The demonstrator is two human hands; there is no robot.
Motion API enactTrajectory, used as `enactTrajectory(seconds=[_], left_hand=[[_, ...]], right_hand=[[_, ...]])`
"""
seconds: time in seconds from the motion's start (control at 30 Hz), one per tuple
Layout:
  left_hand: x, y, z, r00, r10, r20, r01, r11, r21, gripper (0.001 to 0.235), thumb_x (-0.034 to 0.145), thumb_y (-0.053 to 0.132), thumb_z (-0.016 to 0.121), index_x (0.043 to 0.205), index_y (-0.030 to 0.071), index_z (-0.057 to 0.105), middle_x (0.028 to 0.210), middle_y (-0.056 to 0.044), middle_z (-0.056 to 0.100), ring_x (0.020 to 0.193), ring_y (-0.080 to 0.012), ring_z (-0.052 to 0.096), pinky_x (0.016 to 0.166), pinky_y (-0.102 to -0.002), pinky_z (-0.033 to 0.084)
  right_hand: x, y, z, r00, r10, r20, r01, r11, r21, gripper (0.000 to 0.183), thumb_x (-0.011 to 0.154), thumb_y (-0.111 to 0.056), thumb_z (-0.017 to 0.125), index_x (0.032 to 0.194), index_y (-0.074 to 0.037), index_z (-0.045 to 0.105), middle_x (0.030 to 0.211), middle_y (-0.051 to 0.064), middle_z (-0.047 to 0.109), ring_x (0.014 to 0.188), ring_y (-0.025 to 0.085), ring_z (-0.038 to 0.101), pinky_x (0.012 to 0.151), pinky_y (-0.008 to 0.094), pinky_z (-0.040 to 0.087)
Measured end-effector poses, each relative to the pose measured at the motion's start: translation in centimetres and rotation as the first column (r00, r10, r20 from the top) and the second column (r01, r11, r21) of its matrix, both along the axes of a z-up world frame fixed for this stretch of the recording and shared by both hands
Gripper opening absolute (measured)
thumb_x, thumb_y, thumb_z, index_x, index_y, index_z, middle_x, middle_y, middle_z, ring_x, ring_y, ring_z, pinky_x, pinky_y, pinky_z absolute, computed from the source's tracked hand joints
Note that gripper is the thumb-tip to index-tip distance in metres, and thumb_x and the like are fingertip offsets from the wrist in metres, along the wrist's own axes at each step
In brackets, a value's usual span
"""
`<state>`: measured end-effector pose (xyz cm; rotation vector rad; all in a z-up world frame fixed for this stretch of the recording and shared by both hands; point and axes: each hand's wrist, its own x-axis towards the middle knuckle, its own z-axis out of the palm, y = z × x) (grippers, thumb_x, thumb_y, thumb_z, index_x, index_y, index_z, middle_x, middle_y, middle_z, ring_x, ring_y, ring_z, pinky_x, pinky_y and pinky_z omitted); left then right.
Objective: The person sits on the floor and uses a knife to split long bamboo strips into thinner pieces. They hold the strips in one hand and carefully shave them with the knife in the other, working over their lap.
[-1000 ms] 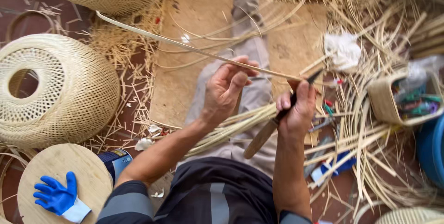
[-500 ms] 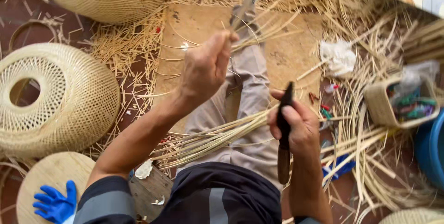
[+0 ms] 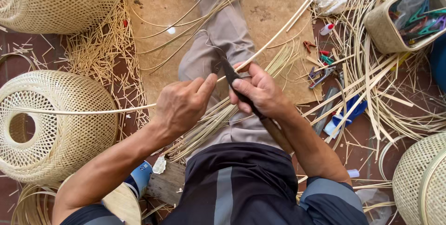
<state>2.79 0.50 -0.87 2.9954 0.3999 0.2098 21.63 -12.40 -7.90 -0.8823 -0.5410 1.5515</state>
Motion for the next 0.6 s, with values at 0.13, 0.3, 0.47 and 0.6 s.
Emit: enactTrajectory(seconds=[0.13,0.3,0.47,0.6], left_hand=[[-1.1,0.3,0.5,0.997,-0.074,-0.036,0.074,0.997,0.013,0.04,0.089,0.011,0.062,0.128,0.001,0.062,0.079,-0.007,0.063,0.062,-0.022,0.064,0.054,-0.037,0.051],[-3.5,1.0,0.9,0.972,-0.105,-0.209,0.11,0.994,0.013,0.041,0.087,0.013,0.062,0.127,0.003,0.06,0.075,-0.006,0.063,0.057,-0.0208,0.064,0.048,-0.036,0.05],[-8.0,2.4,-0.6,0.949,-0.234,-0.212,0.241,0.971,0.007,0.05,0.084,0.015,0.062,0.133,0.003,0.055,0.091,-0.011,0.069,0.067,-0.0223,0.067,0.057,-0.033,0.053],[-12.2,4.0,-1.8,0.836,-0.26,-0.483,0.257,0.964,-0.074,0.06,0.081,0.016,0.066,0.14,0.01,0.055,0.087,-0.004,0.071,0.065,-0.0184,0.068,0.061,-0.035,0.055]], right_hand=[[0.8,-0.6,-0.1,1.0,0.013,0.018,-0.012,0.999,-0.051,0.033,0.104,-0.011,0.056,0.133,-0.002,0.046,0.078,0.011,0.067,0.051,0.012,0.055,0.046,0.023,0.044],[4.8,-1.3,0.5,0.964,-0.248,0.093,0.254,0.965,-0.062,0.022,0.105,-0.012,0.057,0.123,-0.002,0.05,0.079,0.009,0.066,0.051,0.011,0.053,0.046,0.023,0.043],[9.1,-3.9,-4.8,0.961,-0.238,0.143,0.261,0.95,-0.172,0.013,0.105,-0.012,0.056,0.114,-0.003,0.054,0.077,0.008,0.065,0.049,0.01,0.052,0.045,0.024,0.042],[15.6,-6.8,-9.4,0.867,-0.457,0.198,0.489,0.856,-0.165,0.014,0.11,-0.012,0.055,0.105,0.001,0.056,0.082,0.009,0.065,0.053,0.009,0.052,0.048,0.025,0.044]])
